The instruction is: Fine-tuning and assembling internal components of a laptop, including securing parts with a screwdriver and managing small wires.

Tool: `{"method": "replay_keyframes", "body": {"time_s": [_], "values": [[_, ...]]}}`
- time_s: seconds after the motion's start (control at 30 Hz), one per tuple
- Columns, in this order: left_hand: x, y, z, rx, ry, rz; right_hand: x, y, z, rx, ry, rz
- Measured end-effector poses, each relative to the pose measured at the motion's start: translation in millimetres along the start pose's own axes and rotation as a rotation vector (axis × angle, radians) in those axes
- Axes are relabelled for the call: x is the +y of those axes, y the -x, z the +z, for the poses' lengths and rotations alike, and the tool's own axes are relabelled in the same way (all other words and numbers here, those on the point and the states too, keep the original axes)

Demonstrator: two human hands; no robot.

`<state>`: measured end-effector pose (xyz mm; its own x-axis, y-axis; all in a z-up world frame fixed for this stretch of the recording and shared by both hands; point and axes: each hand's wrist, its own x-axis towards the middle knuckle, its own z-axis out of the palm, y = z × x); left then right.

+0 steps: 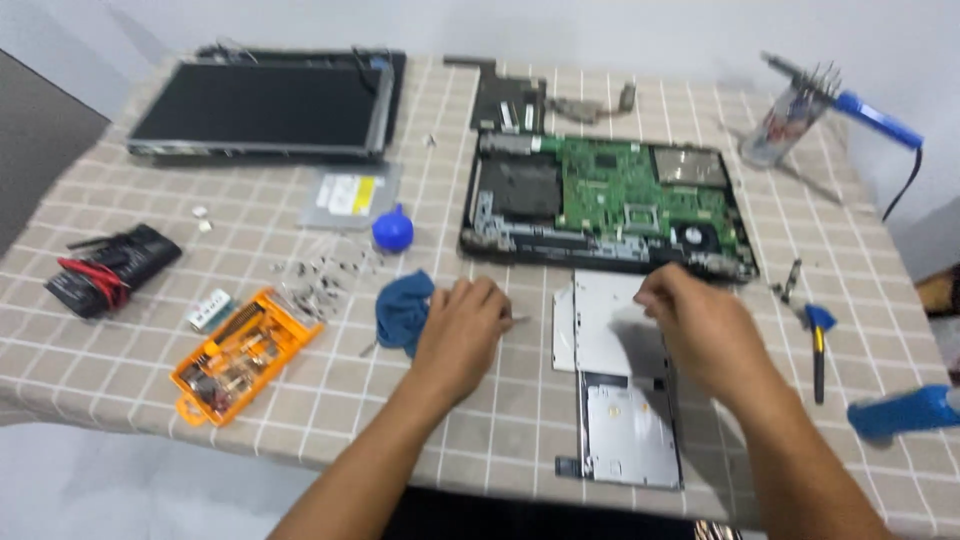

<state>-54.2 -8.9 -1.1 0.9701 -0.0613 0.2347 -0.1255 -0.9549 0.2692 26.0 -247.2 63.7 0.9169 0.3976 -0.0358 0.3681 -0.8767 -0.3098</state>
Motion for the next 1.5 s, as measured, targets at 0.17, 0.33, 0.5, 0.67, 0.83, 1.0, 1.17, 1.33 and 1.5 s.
{"method": "replay_keyframes", "body": {"time_s": [0.17,0.33,0.5,0.67,0.83,1.0,1.17,1.33,1.5], "values": [[-9,0,8,0.142,0.205,0.064,-30,-3,1,-0.011,-0.297,-0.179],[3,9,-6,0.372,0.345,0.206,-52,7,0,0.056,-0.550,-0.394],[24,13,-6,0.314,0.727,0.183,-62,28,7,0.085,-1.093,-0.158],[84,33,-40,0.266,1.014,0.096,-73,69,-3,0.201,-1.340,-0.049],[114,41,-54,0.428,1.138,0.033,-78,91,-9,0.268,-1.586,-0.066],[123,32,-81,0.620,1.066,0.093,-99,91,-31,0.332,-1.682,-0.241],[123,26,-129,0.757,0.905,0.280,-118,87,-62,0.390,-1.698,-0.404],[123,27,-159,0.837,0.853,0.365,-126,78,-81,0.441,-1.616,-0.692],[120,27,-163,0.856,0.863,0.372,-128,73,-94,0.482,-1.404,-0.856]]}}
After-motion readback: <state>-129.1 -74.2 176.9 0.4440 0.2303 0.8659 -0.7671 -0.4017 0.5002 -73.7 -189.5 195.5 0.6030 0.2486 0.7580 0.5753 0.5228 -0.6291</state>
